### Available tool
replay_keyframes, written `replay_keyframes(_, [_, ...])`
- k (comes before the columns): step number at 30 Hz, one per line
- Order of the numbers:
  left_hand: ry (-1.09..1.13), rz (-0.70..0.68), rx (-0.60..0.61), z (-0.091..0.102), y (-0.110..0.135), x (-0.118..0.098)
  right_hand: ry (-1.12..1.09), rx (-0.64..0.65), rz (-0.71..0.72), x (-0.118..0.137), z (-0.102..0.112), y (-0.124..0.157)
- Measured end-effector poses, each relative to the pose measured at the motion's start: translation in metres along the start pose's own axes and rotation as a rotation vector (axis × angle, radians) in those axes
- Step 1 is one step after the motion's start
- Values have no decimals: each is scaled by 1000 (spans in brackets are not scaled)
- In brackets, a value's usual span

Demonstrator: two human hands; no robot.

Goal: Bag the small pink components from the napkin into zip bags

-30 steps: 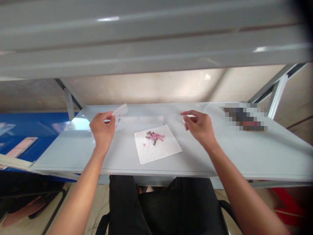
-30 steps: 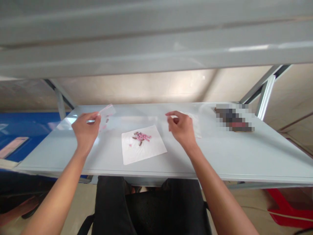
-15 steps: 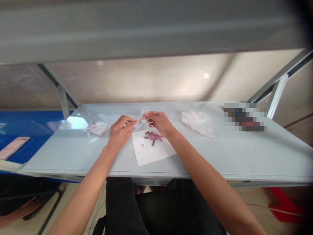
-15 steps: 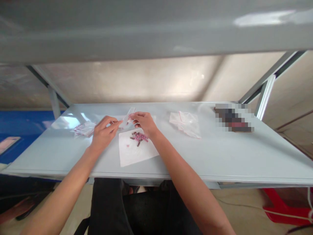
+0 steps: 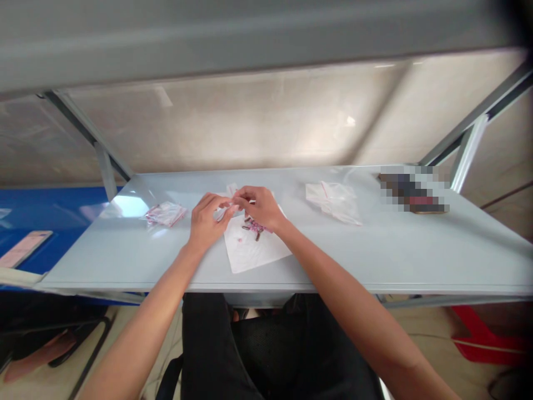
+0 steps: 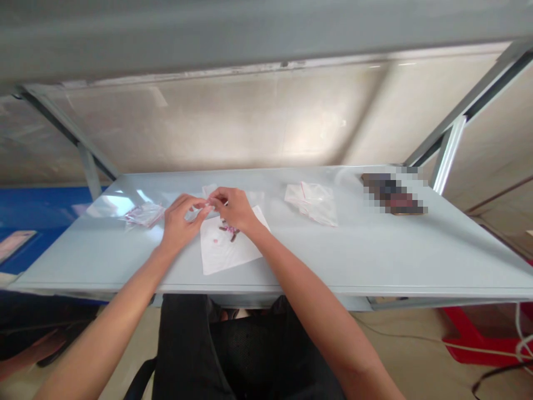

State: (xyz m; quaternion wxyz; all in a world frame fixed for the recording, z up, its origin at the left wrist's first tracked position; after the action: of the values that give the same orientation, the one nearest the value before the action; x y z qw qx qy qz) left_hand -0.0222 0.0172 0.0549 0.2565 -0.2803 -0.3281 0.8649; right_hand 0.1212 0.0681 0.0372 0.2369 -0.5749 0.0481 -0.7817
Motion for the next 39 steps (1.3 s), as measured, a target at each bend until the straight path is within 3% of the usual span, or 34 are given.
replay_keyframes(5, [22,109,-23,0,6,10,65,13,27,3,-4,1])
replay_keyframes(8, [31,144,30,-3,7,14,68,47,25,3,-6,2])
replay_keyframes(18, [216,243,100,-11,9,19,244,142,196,15,-6,9])
replay_keyframes(25, [292,263,90,-9,7,12,286,121,223,15,-8,12])
replay_keyframes(34, [345,269,165,-14,9,16,420,201,245,21,-10,16])
replay_keyframes(36, [275,229,143,-12,8,15,501,176,246,21,-10,16])
replay_keyframes(39, [146,232,18,-4,8,20,583,98,217,21,-8,15])
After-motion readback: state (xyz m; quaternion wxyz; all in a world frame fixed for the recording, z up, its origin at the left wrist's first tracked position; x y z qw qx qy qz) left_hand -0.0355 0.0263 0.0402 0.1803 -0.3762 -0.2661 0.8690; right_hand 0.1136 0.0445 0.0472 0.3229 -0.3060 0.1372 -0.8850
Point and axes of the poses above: each hand's wrist, its own y-axis away from the middle knuckle, its own z-axis out of the back of the hand, x = y × z, the point moved 7 cm from there along -y, towards the middle knuckle, and after that the axes turned 4 degrees about -z, right-handed, at the moved point
